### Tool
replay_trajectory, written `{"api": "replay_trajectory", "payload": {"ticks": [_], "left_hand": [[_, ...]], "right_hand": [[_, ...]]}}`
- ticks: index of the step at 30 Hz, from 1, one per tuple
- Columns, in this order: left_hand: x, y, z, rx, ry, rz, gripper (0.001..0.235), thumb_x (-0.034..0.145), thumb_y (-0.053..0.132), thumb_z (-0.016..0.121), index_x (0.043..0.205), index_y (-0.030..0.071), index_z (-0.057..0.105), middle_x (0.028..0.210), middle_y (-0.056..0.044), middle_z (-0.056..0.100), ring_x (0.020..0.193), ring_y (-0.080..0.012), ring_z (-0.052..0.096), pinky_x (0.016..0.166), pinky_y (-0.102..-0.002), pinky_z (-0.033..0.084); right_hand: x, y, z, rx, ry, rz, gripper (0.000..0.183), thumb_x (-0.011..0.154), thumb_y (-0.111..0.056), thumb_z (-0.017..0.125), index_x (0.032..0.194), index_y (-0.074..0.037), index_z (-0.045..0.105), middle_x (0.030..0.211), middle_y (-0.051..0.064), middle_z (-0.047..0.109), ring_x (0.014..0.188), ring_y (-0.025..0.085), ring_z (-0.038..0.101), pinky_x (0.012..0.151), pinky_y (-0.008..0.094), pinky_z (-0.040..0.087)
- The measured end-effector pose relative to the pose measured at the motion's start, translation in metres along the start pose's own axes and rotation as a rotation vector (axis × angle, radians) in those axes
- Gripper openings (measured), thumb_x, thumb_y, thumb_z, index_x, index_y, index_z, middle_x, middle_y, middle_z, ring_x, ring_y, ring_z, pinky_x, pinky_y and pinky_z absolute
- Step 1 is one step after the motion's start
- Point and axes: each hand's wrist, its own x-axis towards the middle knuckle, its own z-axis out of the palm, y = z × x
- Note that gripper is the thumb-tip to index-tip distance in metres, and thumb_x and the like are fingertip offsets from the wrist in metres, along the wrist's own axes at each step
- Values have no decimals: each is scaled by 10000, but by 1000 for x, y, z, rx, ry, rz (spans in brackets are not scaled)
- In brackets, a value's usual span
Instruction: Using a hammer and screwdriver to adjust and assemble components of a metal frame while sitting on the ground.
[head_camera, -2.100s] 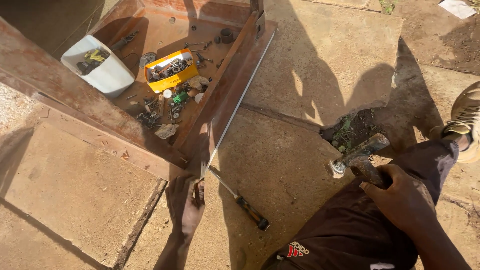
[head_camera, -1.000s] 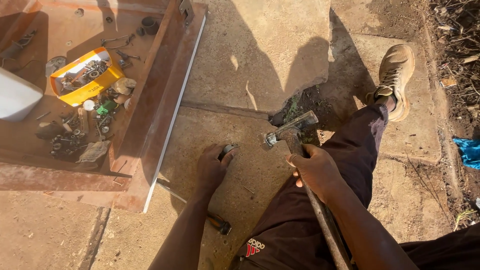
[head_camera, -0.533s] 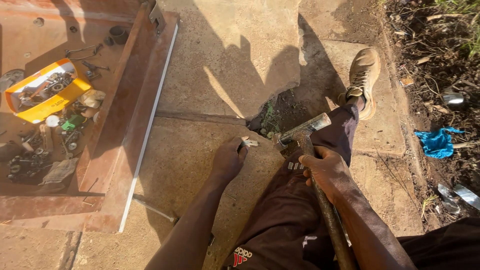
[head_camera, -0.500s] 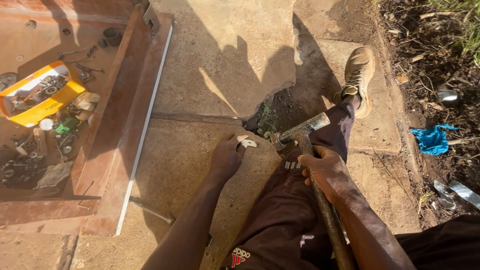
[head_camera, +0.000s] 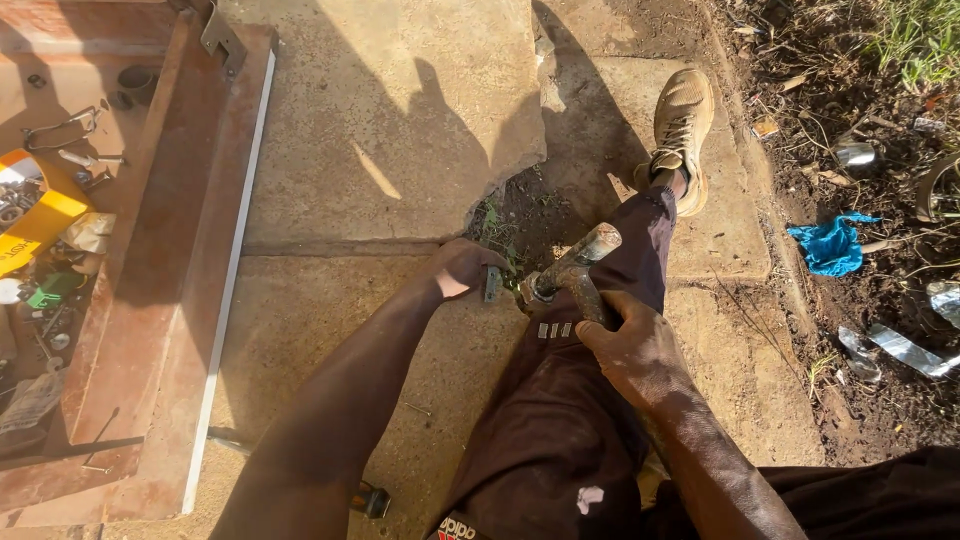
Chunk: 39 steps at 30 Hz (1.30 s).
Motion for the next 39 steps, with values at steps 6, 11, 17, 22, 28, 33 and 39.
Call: {"api": "replay_trajectory", "payload": {"ticks": [6,11,17,22,28,33,39], "left_hand": [[10,3,-28,0,-408,-94,545,1046,91,386,1536,199,597,1451,-272,634,1004,-415,667,832,-561,609],[13,22,-52,-502,-598,-376,543,1119,121,440,1661,121,456,1647,-192,527,1442,-394,569,1094,-394,498],[32,-23,-25,-589,-666,-522,598,1095,214,471,1688,253,402,1635,-63,553,1520,-245,501,1241,-256,380],[45,-31,-13,55,-545,-257,422,1041,568,656,1348,298,761,1265,-28,768,1150,-323,735,1004,-533,620],[51,-47,0,56,-416,-79,320,1103,367,624,918,169,795,751,-51,714,588,-242,617,599,-480,547],[32,-44,2,-44,-209,-31,275,958,307,820,809,106,707,764,-120,691,712,-329,690,645,-479,559],[85,-135,91,-9,-166,28,249,935,346,804,755,208,702,719,-46,673,692,-312,694,620,-455,569]], "right_hand": [[-22,-21,-17,-153,0,-96,562,831,-237,746,1388,-164,743,1266,141,762,1285,388,681,1046,566,575],[-33,-22,-14,-171,-18,-42,568,835,-230,735,1398,-152,735,1281,120,763,1306,379,666,1087,576,553],[-22,-34,0,-26,-55,-2,558,883,-284,701,1408,-95,710,1076,186,781,1043,344,765,933,523,594],[-1,-26,29,-90,-137,108,547,835,-286,670,1313,-18,670,658,119,742,546,226,731,676,432,576],[-19,-28,60,-239,-51,32,558,1013,-540,559,1421,-185,695,1148,186,805,1167,382,748,981,535,572],[-2,-37,66,-383,-59,-57,609,1020,-617,510,1466,-234,667,1257,175,783,1260,400,698,1032,562,559],[-7,-36,62,-491,-38,-229,596,1047,-615,490,1510,-269,631,1348,155,745,1267,420,681,1056,578,554]]}}
